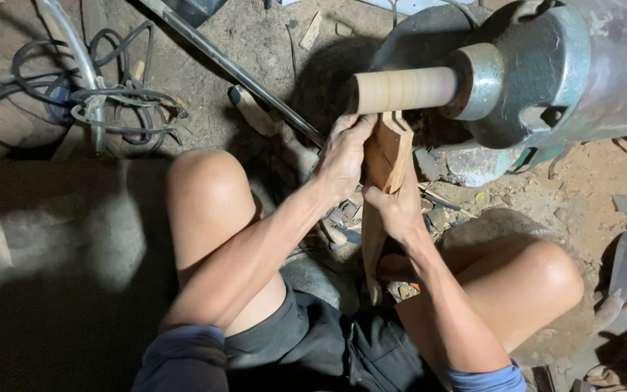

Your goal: The person smooths a curved wooden piece by hand against a rotating sanding drum. They repeatedly reposition and flip the piece to sand different edges and surfaces.

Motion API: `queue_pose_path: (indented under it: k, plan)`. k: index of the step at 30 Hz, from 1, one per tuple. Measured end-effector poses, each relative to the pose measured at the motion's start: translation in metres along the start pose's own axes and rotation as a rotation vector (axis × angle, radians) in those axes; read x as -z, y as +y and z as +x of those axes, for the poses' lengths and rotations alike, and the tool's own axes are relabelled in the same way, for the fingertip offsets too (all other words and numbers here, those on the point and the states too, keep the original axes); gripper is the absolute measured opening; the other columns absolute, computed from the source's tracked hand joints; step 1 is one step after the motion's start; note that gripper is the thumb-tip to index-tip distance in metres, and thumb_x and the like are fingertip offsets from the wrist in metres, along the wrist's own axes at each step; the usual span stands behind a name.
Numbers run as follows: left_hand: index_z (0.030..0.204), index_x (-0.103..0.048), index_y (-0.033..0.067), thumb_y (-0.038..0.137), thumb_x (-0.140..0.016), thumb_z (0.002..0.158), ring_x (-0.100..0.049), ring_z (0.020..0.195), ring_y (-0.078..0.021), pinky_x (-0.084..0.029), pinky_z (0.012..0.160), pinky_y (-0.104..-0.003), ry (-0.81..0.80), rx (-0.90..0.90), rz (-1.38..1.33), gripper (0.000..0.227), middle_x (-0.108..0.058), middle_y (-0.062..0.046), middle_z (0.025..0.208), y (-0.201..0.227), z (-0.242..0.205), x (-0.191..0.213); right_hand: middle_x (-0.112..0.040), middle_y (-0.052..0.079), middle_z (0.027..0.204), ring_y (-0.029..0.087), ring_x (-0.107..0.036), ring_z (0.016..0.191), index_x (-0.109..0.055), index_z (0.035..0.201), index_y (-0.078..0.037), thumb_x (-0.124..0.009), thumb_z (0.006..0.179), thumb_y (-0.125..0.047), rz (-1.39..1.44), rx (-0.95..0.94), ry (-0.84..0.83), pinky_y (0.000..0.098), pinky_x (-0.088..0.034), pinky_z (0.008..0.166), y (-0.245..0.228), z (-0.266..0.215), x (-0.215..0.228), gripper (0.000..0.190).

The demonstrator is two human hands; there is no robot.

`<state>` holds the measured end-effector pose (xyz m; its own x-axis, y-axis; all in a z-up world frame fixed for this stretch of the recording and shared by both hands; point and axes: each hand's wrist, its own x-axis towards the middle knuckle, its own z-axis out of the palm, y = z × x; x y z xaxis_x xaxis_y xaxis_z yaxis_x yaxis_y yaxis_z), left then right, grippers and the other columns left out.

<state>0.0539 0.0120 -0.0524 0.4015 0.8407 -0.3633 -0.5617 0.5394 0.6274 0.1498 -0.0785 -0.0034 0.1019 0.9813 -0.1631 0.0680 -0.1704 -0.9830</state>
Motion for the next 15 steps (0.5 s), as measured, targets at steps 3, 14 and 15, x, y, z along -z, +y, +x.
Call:
queue_pose_path:
  k: [3, 14, 15]
  plan:
    - [0.119, -0.064, 0.0013, 0.027, -0.061, 0.107, -0.06, 0.106, -0.0162, -0.051, 0.095, -0.034, 0.028, -0.015, 0.051, 0.029, -0.067, -0.008, 0.115, -0.004, 0.004, -0.001, -0.053, 0.017, 0.141, 0.027, -0.055, 0.131, -0.029, 0.156, 0.001, -0.059, 0.066, 0.002, 0.006, 0.006, 0.005, 0.0394, -0.046, 0.115, 0.001, 0.0, 0.003, 0.095]
    - [0.126, -0.065, 0.0007, 0.031, -0.062, 0.106, -0.059, 0.109, -0.0149, -0.047, 0.1, -0.034, -0.024, -0.054, -0.005, 0.036, -0.067, -0.005, 0.118, 0.013, -0.013, 0.002, -0.049, 0.015, 0.151, 0.025, -0.048, 0.142, -0.026, 0.159, -0.002, -0.061, 0.069, 0.006, 0.006, -0.004, -0.013, 0.0371, -0.039, 0.121, 0.003, -0.005, -0.007, 0.097]
    - [0.13, -0.063, 0.0007, 0.03, -0.062, 0.106, -0.058, 0.113, -0.015, -0.046, 0.102, -0.034, -0.039, -0.063, -0.017, 0.038, -0.066, -0.006, 0.122, 0.013, -0.015, 0.002, -0.05, 0.015, 0.15, 0.025, -0.05, 0.141, -0.027, 0.159, -0.002, -0.061, 0.068, 0.005, -0.009, -0.028, -0.01, 0.0368, -0.04, 0.12, 0.003, -0.006, -0.007, 0.097]
